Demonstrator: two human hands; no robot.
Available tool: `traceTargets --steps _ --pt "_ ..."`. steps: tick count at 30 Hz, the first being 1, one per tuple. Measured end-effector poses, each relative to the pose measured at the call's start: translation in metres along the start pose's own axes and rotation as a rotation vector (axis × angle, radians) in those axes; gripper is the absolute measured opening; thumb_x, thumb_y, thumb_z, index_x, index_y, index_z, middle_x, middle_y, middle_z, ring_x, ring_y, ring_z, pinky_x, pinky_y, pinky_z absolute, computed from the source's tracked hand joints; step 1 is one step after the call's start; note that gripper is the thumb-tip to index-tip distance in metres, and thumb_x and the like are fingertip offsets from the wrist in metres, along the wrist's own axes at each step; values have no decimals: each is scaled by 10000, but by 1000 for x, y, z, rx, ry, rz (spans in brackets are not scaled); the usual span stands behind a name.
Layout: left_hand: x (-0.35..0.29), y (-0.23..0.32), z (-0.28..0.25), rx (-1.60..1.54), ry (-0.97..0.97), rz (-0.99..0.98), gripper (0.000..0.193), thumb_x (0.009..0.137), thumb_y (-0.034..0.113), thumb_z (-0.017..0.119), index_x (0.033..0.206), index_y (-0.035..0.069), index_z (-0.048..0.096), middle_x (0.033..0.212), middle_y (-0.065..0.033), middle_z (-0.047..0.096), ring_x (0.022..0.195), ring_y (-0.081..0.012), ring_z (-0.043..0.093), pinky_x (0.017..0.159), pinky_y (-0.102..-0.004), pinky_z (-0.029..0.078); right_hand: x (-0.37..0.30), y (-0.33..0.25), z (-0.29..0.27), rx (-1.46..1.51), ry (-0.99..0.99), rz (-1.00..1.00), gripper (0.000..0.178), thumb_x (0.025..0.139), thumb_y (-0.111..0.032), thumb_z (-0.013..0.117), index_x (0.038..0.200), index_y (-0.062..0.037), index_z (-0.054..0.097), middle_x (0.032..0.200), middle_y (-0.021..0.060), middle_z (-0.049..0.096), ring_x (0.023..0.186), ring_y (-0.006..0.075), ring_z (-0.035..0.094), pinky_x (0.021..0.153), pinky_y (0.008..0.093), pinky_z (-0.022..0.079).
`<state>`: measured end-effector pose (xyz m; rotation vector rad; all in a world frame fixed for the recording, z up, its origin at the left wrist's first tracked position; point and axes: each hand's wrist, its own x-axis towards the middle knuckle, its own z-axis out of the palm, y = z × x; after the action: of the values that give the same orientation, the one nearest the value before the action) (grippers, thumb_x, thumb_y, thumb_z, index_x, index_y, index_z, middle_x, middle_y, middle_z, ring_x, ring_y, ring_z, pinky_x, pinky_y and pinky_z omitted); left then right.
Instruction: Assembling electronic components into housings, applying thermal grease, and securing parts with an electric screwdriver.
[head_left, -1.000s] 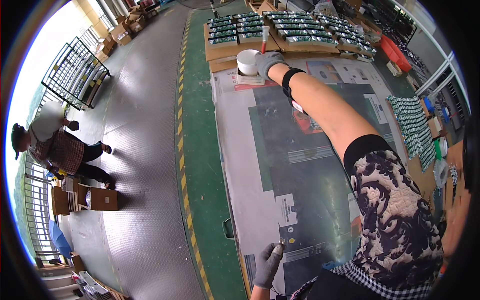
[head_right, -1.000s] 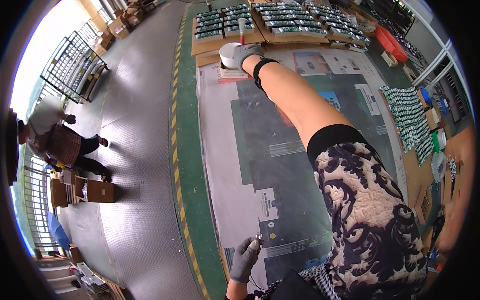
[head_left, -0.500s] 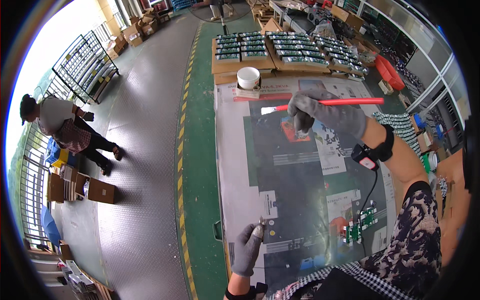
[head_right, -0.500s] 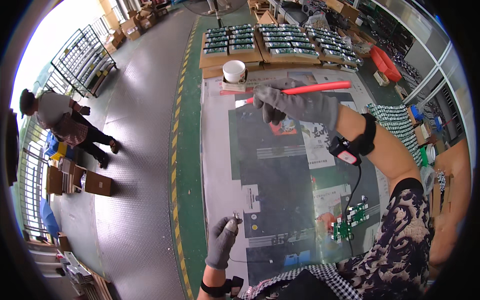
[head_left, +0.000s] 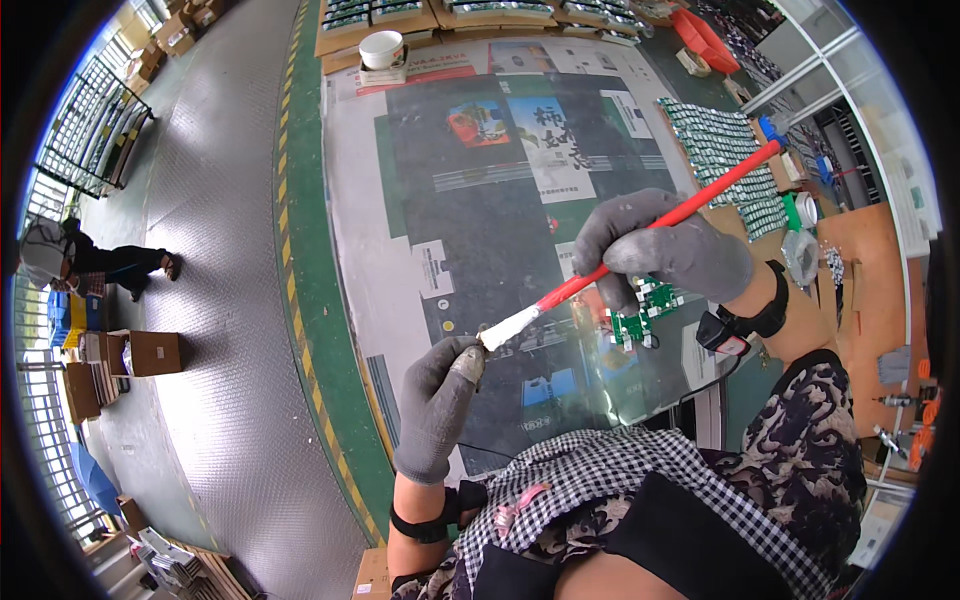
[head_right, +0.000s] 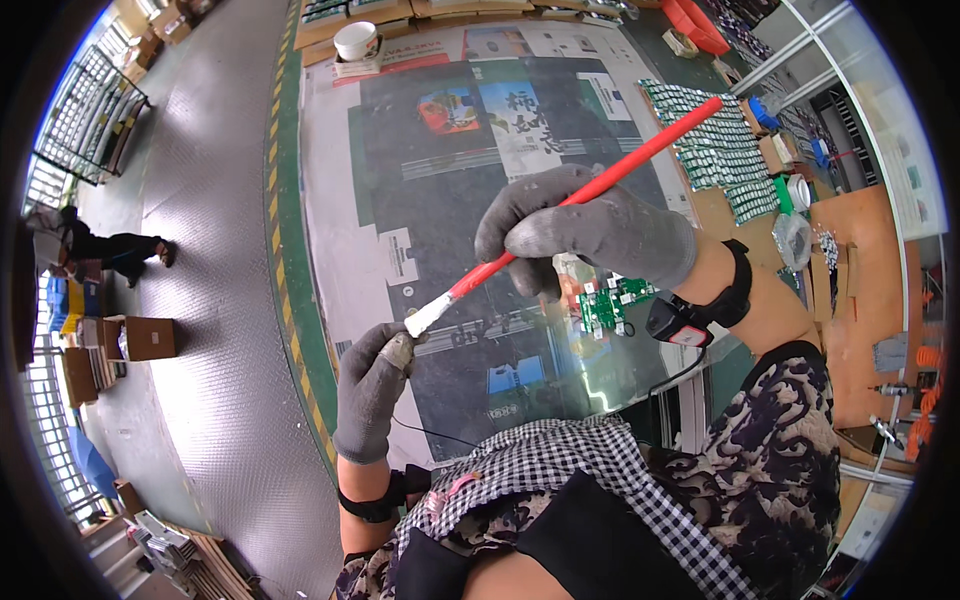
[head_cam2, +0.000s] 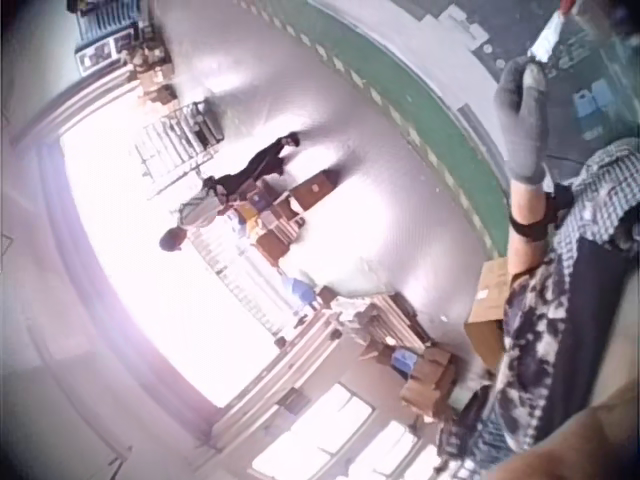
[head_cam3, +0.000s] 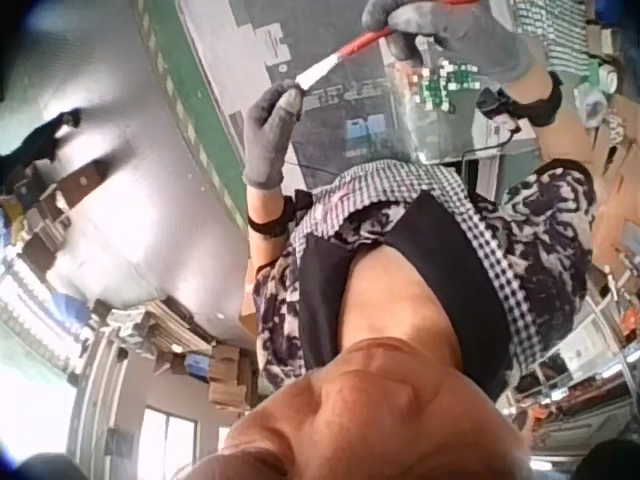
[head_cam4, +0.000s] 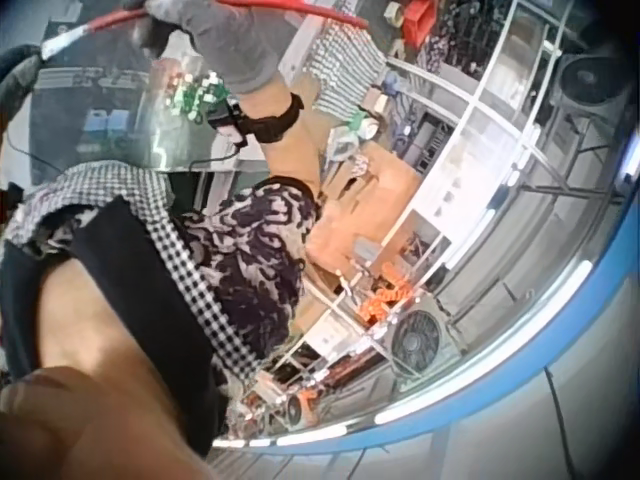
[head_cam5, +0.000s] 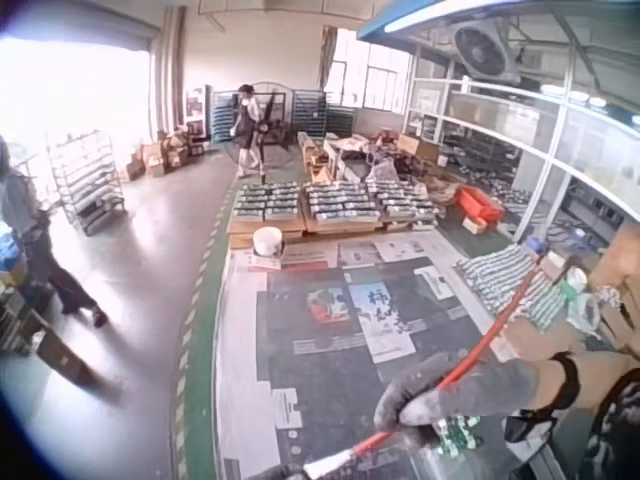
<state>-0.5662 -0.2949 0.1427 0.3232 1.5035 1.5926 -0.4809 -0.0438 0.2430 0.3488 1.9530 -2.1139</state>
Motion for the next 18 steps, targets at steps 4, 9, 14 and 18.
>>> traceTargets --steps 4,9,14,18 --pt "-13 3 6 25 -30 9 211 895 147 524 973 -28 612 709 31 501 646 -47 424 569 -205 339 -10 3 9 14 21 35 208 792 -106 536 916 37 621 678 98 616 542 147 578 501 253 479" --pt "-22 -3 11 19 -43 74 266 882 211 546 1003 -17 611 705 50 488 593 -16 374 519 -173 278 -20 8 6 2 38 51 193 756 -82 540 870 43 634 647 97 610 525 140 575 498 253 484" --pt "-16 -8 14 44 -95 58 252 888 156 522 1024 -41 601 750 23 524 678 -48 436 601 -202 359 -28 7 0 -49 70 44 197 758 -115 551 855 26 648 652 72 615 523 113 578 494 246 483" --pt "-15 -6 11 111 -105 38 232 897 123 512 1031 -47 596 791 10 551 731 -63 465 658 -213 393 -26 4 5 -24 122 11 183 752 -101 548 841 20 653 637 78 611 517 114 577 484 236 473"
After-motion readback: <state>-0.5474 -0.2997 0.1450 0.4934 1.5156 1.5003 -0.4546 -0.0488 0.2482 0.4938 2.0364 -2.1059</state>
